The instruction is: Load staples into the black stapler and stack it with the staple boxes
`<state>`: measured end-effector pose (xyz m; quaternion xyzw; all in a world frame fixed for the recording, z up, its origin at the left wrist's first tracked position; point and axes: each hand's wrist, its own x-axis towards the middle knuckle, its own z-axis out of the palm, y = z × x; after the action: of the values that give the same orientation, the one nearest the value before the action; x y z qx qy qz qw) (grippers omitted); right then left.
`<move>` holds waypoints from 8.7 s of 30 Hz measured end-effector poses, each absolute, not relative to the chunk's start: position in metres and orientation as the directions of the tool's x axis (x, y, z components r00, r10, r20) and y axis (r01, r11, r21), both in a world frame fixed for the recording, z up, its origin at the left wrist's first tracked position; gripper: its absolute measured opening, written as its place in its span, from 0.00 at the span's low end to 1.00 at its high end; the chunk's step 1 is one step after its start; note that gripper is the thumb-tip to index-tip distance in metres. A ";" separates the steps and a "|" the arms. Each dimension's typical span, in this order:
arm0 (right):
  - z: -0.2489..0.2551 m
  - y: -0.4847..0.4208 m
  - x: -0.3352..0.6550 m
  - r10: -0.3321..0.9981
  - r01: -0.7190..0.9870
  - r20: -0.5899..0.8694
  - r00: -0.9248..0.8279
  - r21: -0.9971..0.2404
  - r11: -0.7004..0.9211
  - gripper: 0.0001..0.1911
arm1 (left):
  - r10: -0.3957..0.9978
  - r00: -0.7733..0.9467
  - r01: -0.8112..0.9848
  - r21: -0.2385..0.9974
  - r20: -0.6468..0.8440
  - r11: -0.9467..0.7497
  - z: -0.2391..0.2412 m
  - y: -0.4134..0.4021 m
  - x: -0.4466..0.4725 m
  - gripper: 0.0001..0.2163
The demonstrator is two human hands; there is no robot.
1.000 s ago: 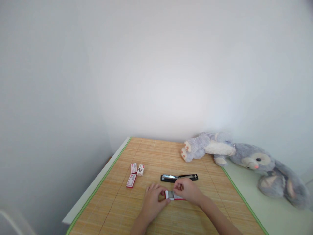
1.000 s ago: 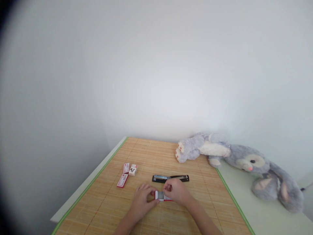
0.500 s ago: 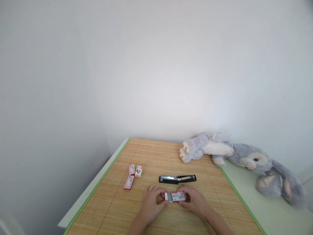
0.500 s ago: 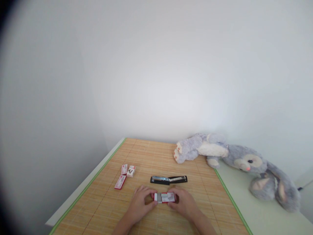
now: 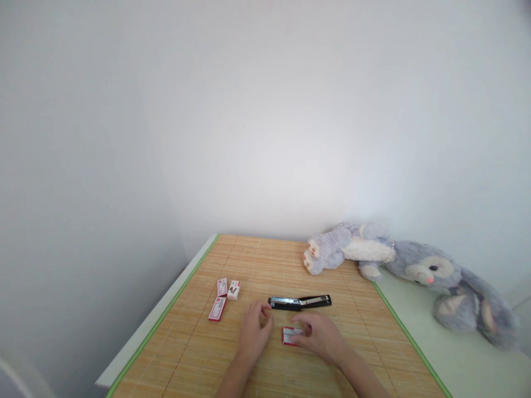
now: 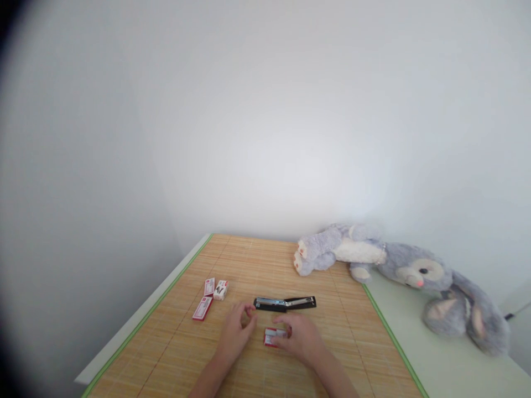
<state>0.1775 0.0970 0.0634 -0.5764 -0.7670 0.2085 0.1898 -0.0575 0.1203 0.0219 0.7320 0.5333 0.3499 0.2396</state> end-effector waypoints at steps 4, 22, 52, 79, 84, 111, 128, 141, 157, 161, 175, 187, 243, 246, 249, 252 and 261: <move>0.062 0.105 0.163 0.948 0.809 0.066 -0.311 -0.505 0.301 0.09 | 0.947 0.151 0.657 0.687 0.285 -0.312 0.020 0.144 -0.052 0.27; 0.076 0.141 0.157 0.946 0.836 0.120 -0.300 -0.445 0.322 0.09 | 0.911 0.326 0.633 0.658 0.250 -0.407 0.021 0.152 -0.054 0.17; 0.071 0.134 0.152 0.965 0.883 0.045 -0.258 -0.395 0.255 0.05 | 0.907 0.298 0.596 0.684 0.299 -0.421 0.020 0.150 -0.055 0.16; 0.099 0.156 0.182 0.931 0.620 0.072 -0.357 -0.727 0.294 0.13 | 0.907 0.310 0.611 0.671 0.284 -0.419 0.021 0.148 -0.055 0.18; 0.078 0.160 0.149 0.941 0.666 0.070 -0.330 -0.690 0.285 0.12 | 0.906 0.306 0.612 0.669 0.292 -0.423 0.023 0.148 -0.055 0.17; 0.012 0.062 0.223 0.970 0.662 0.060 0.235 -0.741 -0.115 0.30 | 0.812 0.559 0.548 0.659 0.168 -0.515 0.035 0.084 -0.031 0.40; 0.004 0.049 0.208 0.975 0.705 -0.011 0.224 -0.689 -0.170 0.36 | 0.862 0.501 0.578 0.709 0.081 -0.403 0.009 0.090 -0.010 0.37; 0.018 0.051 0.201 0.982 0.678 0.013 0.190 -0.725 -0.121 0.32 | 0.877 0.451 0.585 0.687 0.165 -0.430 0.028 0.128 -0.028 0.35; 0.020 0.073 0.190 0.983 0.627 0.064 0.175 -0.777 -0.061 0.33 | 0.867 0.457 0.541 0.712 0.198 -0.448 0.023 0.127 -0.018 0.44; 0.018 0.072 0.193 0.975 0.520 0.103 0.196 -0.854 -0.014 0.31 | 0.919 0.213 0.561 0.729 0.331 -0.393 0.013 0.119 -0.040 0.23; 0.019 0.070 0.194 0.968 0.540 0.078 0.240 -0.839 -0.067 0.31 | 0.927 -0.317 0.740 0.664 0.199 0.111 0.019 0.126 -0.142 0.22; 0.019 0.070 0.192 0.966 0.530 0.121 0.227 -0.848 -0.019 0.30 | 0.994 0.105 0.453 0.887 0.044 -0.087 0.018 0.104 0.015 0.27; 0.026 0.072 0.188 0.967 0.483 0.122 0.222 -0.876 0.000 0.29 | 0.797 0.569 0.344 0.823 0.202 -0.453 0.070 0.141 -0.016 0.30; 0.027 0.072 0.187 0.969 0.464 0.126 0.214 -0.886 0.012 0.29 | 0.780 0.588 0.305 0.835 0.213 -0.458 0.065 0.145 -0.012 0.31; 0.029 0.072 0.187 0.970 0.461 0.120 0.212 -0.888 0.009 0.28 | 0.783 0.583 0.283 0.848 0.220 -0.448 0.057 0.140 -0.009 0.34; 0.029 0.071 0.188 0.969 0.450 0.117 0.216 -0.893 0.008 0.28 | 0.813 0.533 0.314 0.837 0.235 -0.448 0.051 0.140 -0.014 0.37; 0.012 0.071 0.182 0.939 0.548 0.212 0.272 -0.836 0.030 0.50 | 0.887 -0.432 0.637 0.752 0.167 0.169 0.031 0.202 -0.152 0.30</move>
<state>0.1824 0.0709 0.0124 -0.6609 -0.5622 0.2192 0.4462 -0.1517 0.2020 0.0315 0.5093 0.7480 0.3953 0.1577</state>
